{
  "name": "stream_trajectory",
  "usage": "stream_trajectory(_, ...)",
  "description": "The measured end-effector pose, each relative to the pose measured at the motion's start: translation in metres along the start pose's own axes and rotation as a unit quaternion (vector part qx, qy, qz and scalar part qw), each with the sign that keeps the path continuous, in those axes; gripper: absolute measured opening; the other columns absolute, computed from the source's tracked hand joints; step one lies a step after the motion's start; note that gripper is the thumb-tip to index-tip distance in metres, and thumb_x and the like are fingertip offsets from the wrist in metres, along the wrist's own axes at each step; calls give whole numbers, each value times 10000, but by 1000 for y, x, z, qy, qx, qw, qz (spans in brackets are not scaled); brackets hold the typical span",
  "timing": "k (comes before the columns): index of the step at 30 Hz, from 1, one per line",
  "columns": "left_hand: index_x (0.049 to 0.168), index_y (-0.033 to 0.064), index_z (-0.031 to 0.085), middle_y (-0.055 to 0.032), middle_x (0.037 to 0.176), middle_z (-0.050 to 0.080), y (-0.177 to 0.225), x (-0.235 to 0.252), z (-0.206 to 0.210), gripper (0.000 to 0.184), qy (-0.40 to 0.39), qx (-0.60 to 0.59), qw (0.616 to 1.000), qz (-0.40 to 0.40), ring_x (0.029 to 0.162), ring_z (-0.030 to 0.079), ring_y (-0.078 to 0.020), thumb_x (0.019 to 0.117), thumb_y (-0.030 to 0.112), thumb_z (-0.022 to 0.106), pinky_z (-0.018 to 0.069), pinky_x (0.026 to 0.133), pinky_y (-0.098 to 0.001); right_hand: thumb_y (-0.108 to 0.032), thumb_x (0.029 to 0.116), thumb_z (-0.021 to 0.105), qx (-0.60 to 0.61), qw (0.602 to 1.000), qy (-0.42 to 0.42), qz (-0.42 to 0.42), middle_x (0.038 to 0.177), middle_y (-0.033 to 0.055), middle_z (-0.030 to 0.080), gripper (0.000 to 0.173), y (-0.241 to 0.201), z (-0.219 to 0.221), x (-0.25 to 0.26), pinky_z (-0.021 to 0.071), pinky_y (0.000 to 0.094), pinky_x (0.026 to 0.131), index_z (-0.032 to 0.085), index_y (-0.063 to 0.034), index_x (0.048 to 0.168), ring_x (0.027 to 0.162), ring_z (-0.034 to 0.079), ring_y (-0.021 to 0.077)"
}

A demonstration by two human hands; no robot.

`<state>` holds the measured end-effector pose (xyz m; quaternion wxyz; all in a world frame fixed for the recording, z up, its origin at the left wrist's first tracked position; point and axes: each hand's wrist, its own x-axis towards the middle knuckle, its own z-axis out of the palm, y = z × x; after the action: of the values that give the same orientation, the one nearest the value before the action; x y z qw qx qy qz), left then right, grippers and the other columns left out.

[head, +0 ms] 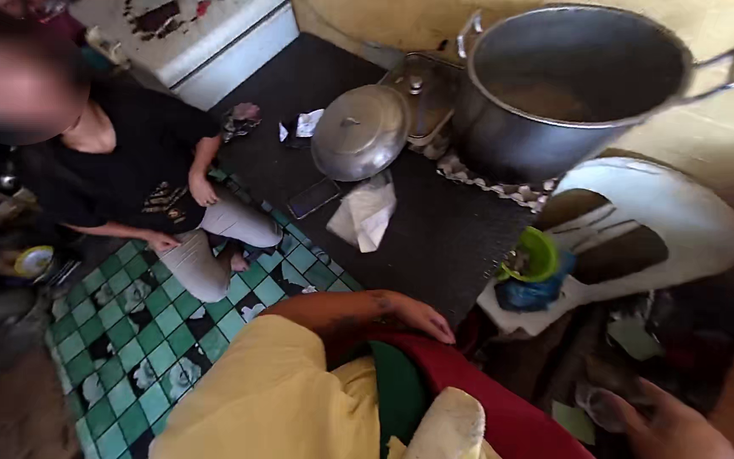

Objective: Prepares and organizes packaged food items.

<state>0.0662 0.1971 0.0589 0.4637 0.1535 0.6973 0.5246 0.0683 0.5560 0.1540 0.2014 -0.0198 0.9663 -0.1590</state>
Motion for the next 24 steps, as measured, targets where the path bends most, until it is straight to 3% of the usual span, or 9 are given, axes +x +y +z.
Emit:
stream_trajectory(3,1306,-24,643,-225,1307,641,-80,-55,-14,426,57,5,994,-98,1244,598,-321,1095,307,479,411,1094,-538,-219,984,703,-11,986,-97,-137,1307,371,603,507,-77,58,72,417,734,1044,584,53,1394,1237,569,564)
stream_trajectory(8,1300,-36,646,-274,1332,621,-223,-104,2,541,167,-24,955,-242,1283,570,-420,1098,419,434,379,1103,-625,-292,1023,649,-117,932,-244,-243,1420,278,576,528,-211,113,116,416,639,1108,545,-27,1467,1341,535,467)
stream_trajectory(11,1243,-40,672,-283,1284,647,-295,-123,21,497,224,-5,918,-328,1254,588,-451,1063,392,506,420,1062,-662,-321,1028,629,-140,899,-302,-284,1454,220,573,518,-256,127,133,416,582,1143,551,-67,1472,1371,532,394)
stream_trajectory(14,1201,-78,663,-297,1256,645,-308,-150,25,429,229,-10,884,-407,1221,594,-470,1015,302,593,438,1026,-679,-329,1016,652,-184,886,-298,-305,1409,219,607,515,-289,140,159,441,574,1124,570,-78,1458,1330,568,393)
stream_trajectory(17,1115,-83,690,-295,1177,672,-310,-175,16,403,231,-33,881,-412,1138,636,-466,1006,295,602,468,953,-696,-286,1005,673,-161,882,-266,-353,1340,268,635,482,-317,148,182,458,593,1097,610,-9,1395,1271,603,430)
stream_trajectory(20,1178,-108,656,-315,1234,644,-293,-197,-9,367,284,-40,867,-408,1194,607,-481,1040,209,531,447,995,-687,-166,987,691,26,896,-209,-391,1295,325,637,435,-341,154,212,522,555,1026,621,88,1333,1150,668,432)
stream_trajectory(22,1228,-112,627,-325,1267,623,-277,-209,-25,363,308,-30,865,-395,1223,586,-487,1064,182,491,431,1020,-677,-132,995,667,126,907,-146,-374,1331,336,609,430,-356,159,240,524,535,1025,590,111,1342,1163,658,430)
stream_trajectory(24,1177,-116,647,-320,1226,641,-280,-212,-39,362,338,-14,862,-376,1188,605,-479,1064,195,499,444,1002,-671,-122,992,677,142,931,-62,-332,1338,365,577,443,-374,161,267,495,557,1040,572,127,1343,1202,614,466)
